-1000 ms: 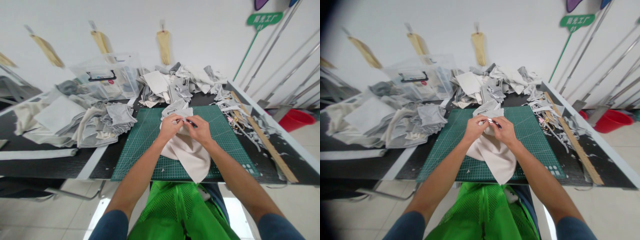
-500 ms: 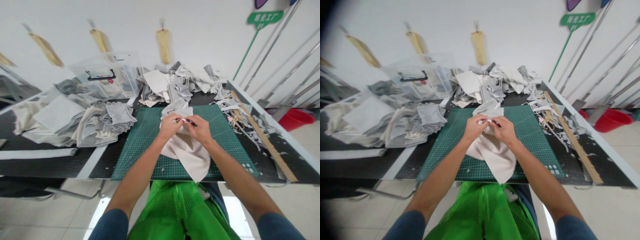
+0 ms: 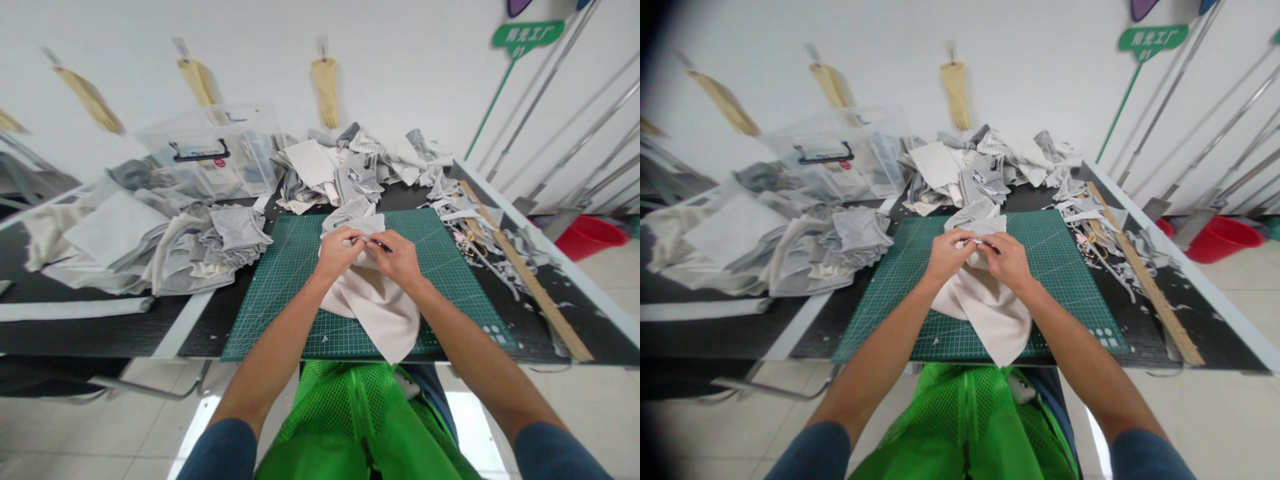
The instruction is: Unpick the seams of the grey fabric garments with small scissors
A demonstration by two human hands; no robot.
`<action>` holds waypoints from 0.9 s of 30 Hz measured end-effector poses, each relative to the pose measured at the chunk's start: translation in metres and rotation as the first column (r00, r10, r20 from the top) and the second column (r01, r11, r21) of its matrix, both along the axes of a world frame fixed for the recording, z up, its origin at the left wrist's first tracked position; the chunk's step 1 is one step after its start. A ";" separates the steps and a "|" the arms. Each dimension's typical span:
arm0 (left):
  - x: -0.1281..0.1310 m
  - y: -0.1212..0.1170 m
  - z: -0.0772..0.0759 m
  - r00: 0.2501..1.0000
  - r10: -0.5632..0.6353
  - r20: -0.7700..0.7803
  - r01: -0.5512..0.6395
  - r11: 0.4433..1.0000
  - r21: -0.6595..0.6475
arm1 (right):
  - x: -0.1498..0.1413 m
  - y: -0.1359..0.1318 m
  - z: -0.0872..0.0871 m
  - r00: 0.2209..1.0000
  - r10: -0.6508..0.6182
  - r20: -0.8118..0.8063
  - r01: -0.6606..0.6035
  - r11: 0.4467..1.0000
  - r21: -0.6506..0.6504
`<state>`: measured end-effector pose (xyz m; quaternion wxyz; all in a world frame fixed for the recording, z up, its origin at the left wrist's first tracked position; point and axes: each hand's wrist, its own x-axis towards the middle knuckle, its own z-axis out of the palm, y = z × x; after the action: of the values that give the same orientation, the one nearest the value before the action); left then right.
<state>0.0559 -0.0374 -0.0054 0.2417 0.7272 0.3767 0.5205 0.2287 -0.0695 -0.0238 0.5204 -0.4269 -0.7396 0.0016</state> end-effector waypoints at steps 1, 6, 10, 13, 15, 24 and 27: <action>0.000 0.000 0.000 1.000 0.002 0.000 -0.002 1.000 -0.001 | 0.000 0.000 0.000 1.000 -0.003 0.000 0.003 1.000 -0.006; 0.000 -0.001 0.001 1.000 0.003 -0.016 -0.004 1.000 -0.012 | -0.001 -0.001 0.001 1.000 -0.003 0.006 0.003 1.000 -0.018; 0.000 0.000 0.001 1.000 -0.003 0.003 0.003 1.000 -0.024 | -0.002 -0.002 0.002 1.000 -0.016 -0.027 0.015 1.000 -0.015; 0.000 0.002 -0.002 0.999 -0.006 0.043 0.008 0.999 -0.052 | 0.001 0.000 0.002 0.990 -0.091 -0.108 0.089 0.996 -0.020; -0.001 0.004 -0.003 0.998 -0.016 0.058 0.020 0.997 -0.080 | 0.003 0.001 0.001 0.979 -0.128 -0.159 0.121 0.991 -0.052; -0.002 0.005 -0.001 0.994 -0.103 0.042 0.105 0.992 -0.071 | 0.005 0.006 0.001 0.992 -0.035 -0.123 0.016 0.988 -0.152; -0.011 0.019 -0.004 0.996 -0.042 0.077 0.050 0.993 -0.103 | 0.013 0.010 0.001 0.980 -0.071 -0.185 0.042 0.987 -0.157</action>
<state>0.0452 -0.0188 -0.0099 0.3051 0.7021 0.3774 0.5211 0.2413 -0.0590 -0.0230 0.5542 -0.4843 -0.6718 0.0842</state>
